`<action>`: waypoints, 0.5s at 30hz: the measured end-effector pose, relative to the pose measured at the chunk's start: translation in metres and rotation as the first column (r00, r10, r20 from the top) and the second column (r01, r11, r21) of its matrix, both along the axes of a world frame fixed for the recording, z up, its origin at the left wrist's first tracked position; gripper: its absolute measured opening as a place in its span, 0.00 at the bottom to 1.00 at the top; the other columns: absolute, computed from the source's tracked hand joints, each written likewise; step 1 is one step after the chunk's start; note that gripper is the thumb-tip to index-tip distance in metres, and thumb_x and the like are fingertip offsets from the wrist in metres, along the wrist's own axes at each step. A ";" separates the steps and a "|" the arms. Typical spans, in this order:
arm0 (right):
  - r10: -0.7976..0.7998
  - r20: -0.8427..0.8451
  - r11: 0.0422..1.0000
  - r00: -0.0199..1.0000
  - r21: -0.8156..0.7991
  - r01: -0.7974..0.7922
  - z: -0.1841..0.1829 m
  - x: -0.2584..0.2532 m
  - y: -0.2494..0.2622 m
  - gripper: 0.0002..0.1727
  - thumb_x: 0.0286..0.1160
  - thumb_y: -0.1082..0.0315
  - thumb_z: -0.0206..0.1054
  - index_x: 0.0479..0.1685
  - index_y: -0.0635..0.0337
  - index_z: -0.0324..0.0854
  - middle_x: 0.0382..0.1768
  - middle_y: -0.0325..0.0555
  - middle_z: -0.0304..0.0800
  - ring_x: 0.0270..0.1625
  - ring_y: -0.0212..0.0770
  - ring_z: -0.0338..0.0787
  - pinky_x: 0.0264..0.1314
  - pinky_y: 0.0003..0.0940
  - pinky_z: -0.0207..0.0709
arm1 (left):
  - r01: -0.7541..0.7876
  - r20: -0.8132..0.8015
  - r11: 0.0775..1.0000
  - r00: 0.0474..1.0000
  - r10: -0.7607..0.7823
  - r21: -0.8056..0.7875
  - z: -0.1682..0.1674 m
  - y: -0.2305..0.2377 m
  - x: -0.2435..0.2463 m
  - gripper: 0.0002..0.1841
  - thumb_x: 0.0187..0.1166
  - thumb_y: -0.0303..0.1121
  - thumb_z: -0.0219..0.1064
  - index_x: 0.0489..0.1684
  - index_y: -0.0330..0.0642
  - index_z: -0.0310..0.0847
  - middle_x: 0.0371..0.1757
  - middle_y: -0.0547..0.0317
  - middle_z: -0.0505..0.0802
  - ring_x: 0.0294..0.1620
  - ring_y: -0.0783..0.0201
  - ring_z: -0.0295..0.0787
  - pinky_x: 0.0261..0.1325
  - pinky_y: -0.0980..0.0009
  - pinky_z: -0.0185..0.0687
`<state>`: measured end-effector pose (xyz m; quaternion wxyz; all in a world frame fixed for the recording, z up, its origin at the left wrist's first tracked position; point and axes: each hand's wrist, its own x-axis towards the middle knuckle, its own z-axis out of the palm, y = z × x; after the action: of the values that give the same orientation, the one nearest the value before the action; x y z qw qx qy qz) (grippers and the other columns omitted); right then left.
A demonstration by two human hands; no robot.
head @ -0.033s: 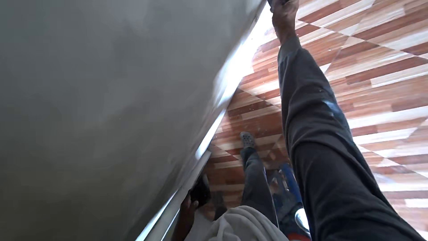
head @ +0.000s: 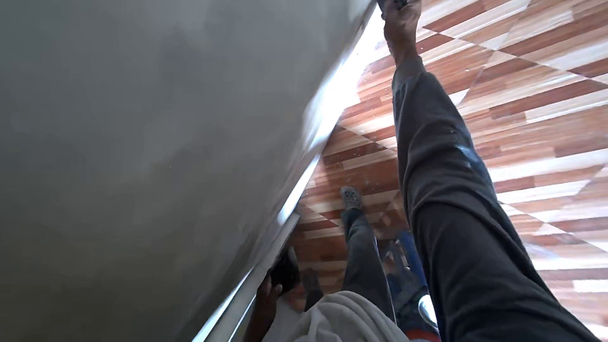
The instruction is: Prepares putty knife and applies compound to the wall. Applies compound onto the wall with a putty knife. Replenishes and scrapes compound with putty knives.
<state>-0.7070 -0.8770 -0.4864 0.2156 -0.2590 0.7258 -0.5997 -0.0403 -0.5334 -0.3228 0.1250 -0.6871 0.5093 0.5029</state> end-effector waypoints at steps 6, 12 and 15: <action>-0.023 -0.082 0.999 0.996 -0.031 0.021 -0.003 0.046 0.018 0.17 0.81 0.69 0.62 0.63 0.58 0.88 0.47 0.43 0.95 0.45 0.29 0.90 0.56 0.30 0.83 | 0.029 -0.006 1.000 1.000 -0.029 0.010 0.001 0.002 0.002 0.31 0.78 0.27 0.61 0.83 0.26 0.65 0.75 0.35 0.83 0.77 0.53 0.80 0.82 0.59 0.71; -0.045 -0.069 0.996 0.997 -0.081 0.040 -0.006 0.088 0.037 0.22 0.78 0.74 0.60 0.70 0.61 0.85 0.55 0.48 0.95 0.54 0.33 0.91 0.62 0.31 0.82 | -0.030 -0.064 1.000 0.997 0.030 -0.007 -0.008 0.011 0.022 0.30 0.76 0.26 0.60 0.82 0.30 0.67 0.73 0.42 0.86 0.72 0.60 0.84 0.77 0.61 0.77; -0.033 -0.055 0.997 0.998 -0.072 0.029 0.001 0.111 0.048 0.25 0.76 0.78 0.59 0.74 0.61 0.82 0.63 0.51 0.92 0.62 0.37 0.91 0.68 0.33 0.81 | -0.039 -0.081 0.999 0.996 0.039 -0.007 -0.015 0.016 0.035 0.31 0.77 0.26 0.61 0.84 0.33 0.67 0.75 0.45 0.84 0.74 0.61 0.82 0.79 0.61 0.77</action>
<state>-0.5962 -0.8288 -0.4857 0.1765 -0.2719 0.7137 -0.6209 -0.0056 -0.5176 -0.3381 0.0914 -0.6766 0.5025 0.5304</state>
